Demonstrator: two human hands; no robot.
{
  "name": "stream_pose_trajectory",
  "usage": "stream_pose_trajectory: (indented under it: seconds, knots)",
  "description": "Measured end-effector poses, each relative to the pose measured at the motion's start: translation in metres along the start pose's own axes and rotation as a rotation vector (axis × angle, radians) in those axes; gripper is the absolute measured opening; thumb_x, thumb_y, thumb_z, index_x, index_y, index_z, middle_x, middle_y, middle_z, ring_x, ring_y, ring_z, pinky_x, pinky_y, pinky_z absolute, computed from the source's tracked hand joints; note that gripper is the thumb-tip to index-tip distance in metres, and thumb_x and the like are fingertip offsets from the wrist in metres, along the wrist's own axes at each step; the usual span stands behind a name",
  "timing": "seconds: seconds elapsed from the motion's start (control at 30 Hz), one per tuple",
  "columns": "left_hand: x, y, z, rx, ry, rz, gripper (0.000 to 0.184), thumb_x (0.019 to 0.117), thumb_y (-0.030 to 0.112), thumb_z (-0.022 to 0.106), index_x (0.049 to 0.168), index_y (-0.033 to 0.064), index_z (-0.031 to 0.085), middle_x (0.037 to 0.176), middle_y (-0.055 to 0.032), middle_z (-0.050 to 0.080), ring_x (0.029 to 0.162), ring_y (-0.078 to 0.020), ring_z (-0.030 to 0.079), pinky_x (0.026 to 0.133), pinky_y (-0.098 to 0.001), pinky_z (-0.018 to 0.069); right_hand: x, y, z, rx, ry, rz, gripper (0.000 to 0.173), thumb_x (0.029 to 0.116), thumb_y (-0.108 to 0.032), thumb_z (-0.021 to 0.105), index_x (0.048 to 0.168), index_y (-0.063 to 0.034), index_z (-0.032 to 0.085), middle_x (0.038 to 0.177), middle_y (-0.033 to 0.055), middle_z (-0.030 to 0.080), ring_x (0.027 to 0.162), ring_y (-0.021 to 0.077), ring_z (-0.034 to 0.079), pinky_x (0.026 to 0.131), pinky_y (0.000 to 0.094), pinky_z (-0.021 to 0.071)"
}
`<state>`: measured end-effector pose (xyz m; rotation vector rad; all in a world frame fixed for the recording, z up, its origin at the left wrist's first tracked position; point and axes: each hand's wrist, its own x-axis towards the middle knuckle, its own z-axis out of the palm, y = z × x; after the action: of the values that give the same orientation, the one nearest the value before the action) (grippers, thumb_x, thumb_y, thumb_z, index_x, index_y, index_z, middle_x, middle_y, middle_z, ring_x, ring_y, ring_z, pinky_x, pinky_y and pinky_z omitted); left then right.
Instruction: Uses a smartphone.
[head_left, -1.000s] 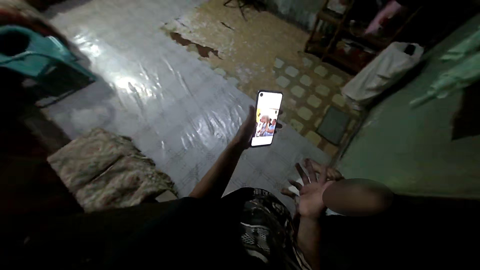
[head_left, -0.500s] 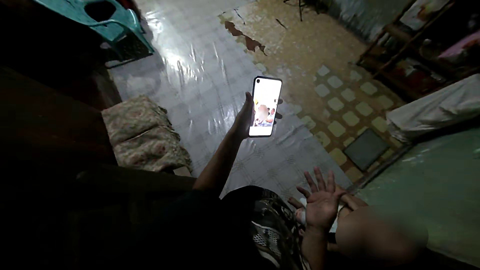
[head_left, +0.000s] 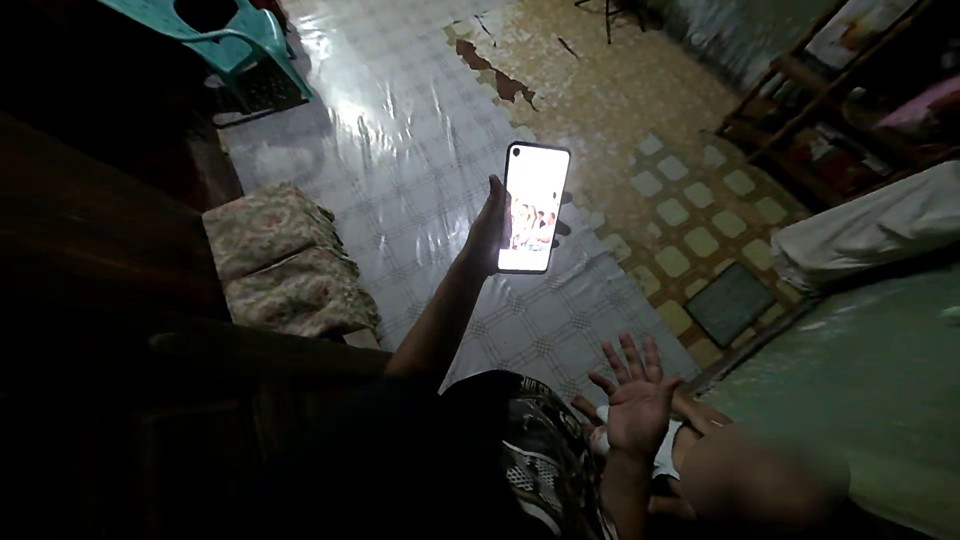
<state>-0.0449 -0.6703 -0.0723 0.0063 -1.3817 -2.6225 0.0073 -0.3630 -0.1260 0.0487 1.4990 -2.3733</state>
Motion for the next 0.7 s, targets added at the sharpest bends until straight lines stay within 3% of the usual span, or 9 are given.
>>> stream_pose_trajectory:
  seconds: [0.23, 0.3, 0.37, 0.47, 0.57, 0.63, 0.7]
  knots:
    - [-0.005, 0.001, 0.011, -0.081, -0.082, 0.003, 0.085, 0.0971, 0.069, -0.002, 0.139, 0.0094, 0.042, 0.130, -0.0202, 0.062, 0.101, -0.0339, 0.069, 0.078, -0.0473, 0.0608, -0.006, -0.002, 0.002, -0.056, -0.010, -0.001, 0.073, 0.1049, -0.055, 0.003, 0.157, -0.0081, 0.023, 0.152, 0.0090, 0.048, 0.130, 0.0253, 0.058, 0.084, 0.0415, 0.0589]
    - [-0.010, 0.004, 0.020, -0.066, -0.006, 0.053, 0.077, 0.1009, 0.063, 0.000, 0.135, 0.0119, 0.046, 0.123, -0.0145, 0.066, 0.101, -0.0266, 0.070, 0.081, -0.0429, 0.0608, -0.008, -0.001, 0.002, -0.063, -0.003, 0.006, 0.075, 0.1044, -0.057, 0.002, 0.156, -0.0085, 0.027, 0.152, 0.0083, 0.049, 0.130, 0.0252, 0.058, 0.085, 0.0420, 0.0589]
    - [-0.016, 0.008, 0.037, -0.023, 0.174, 0.122, 0.066, 0.1060, 0.055, 0.004, 0.129, 0.0175, 0.054, 0.108, -0.0021, 0.071, 0.100, -0.0126, 0.069, 0.085, -0.0348, 0.0600, -0.010, 0.000, 0.003, -0.069, 0.003, 0.009, 0.078, 0.1039, -0.060, 0.004, 0.155, -0.0074, 0.031, 0.151, 0.0078, 0.051, 0.129, 0.0249, 0.058, 0.085, 0.0423, 0.0591]
    - [-0.022, 0.015, 0.050, 0.011, 0.238, 0.112, 0.062, 0.1074, 0.053, 0.008, 0.134, 0.0181, 0.052, 0.110, -0.0006, 0.069, 0.103, -0.0098, 0.067, 0.087, -0.0340, 0.0582, -0.012, 0.000, 0.000, -0.075, -0.015, 0.007, 0.080, 0.1030, -0.063, 0.008, 0.155, -0.0077, 0.033, 0.150, 0.0070, 0.052, 0.128, 0.0234, 0.059, 0.085, 0.0407, 0.0595]
    - [-0.028, 0.028, 0.067, 0.052, 0.279, 0.083, 0.059, 0.1081, 0.049, 0.005, 0.123, 0.0195, 0.054, 0.097, 0.0044, 0.069, 0.091, -0.0022, 0.067, 0.078, -0.0240, 0.0584, -0.013, 0.003, -0.002, -0.071, -0.042, -0.009, 0.079, 0.1026, -0.065, 0.012, 0.153, -0.0083, 0.034, 0.147, 0.0056, 0.055, 0.127, 0.0235, 0.061, 0.084, 0.0408, 0.0603]
    - [-0.020, 0.011, 0.040, 0.011, 0.130, 0.104, 0.066, 0.1069, 0.057, 0.011, 0.139, 0.0149, 0.051, 0.113, -0.0052, 0.068, 0.102, -0.0118, 0.067, 0.086, -0.0342, 0.0586, -0.013, 0.006, -0.006, -0.050, -0.067, -0.014, 0.076, 0.1036, -0.064, 0.016, 0.153, -0.0102, 0.038, 0.146, 0.0058, 0.057, 0.127, 0.0243, 0.061, 0.084, 0.0416, 0.0608]
    - [-0.010, -0.002, 0.022, 0.008, 0.053, 0.083, 0.073, 0.1032, 0.066, 0.013, 0.145, 0.0163, 0.048, 0.124, -0.0106, 0.065, 0.110, -0.0195, 0.066, 0.091, -0.0430, 0.0575, -0.014, 0.007, -0.007, -0.047, -0.067, 0.009, 0.075, 0.1038, -0.063, 0.014, 0.153, -0.0124, 0.038, 0.146, 0.0056, 0.056, 0.127, 0.0239, 0.060, 0.085, 0.0415, 0.0605]
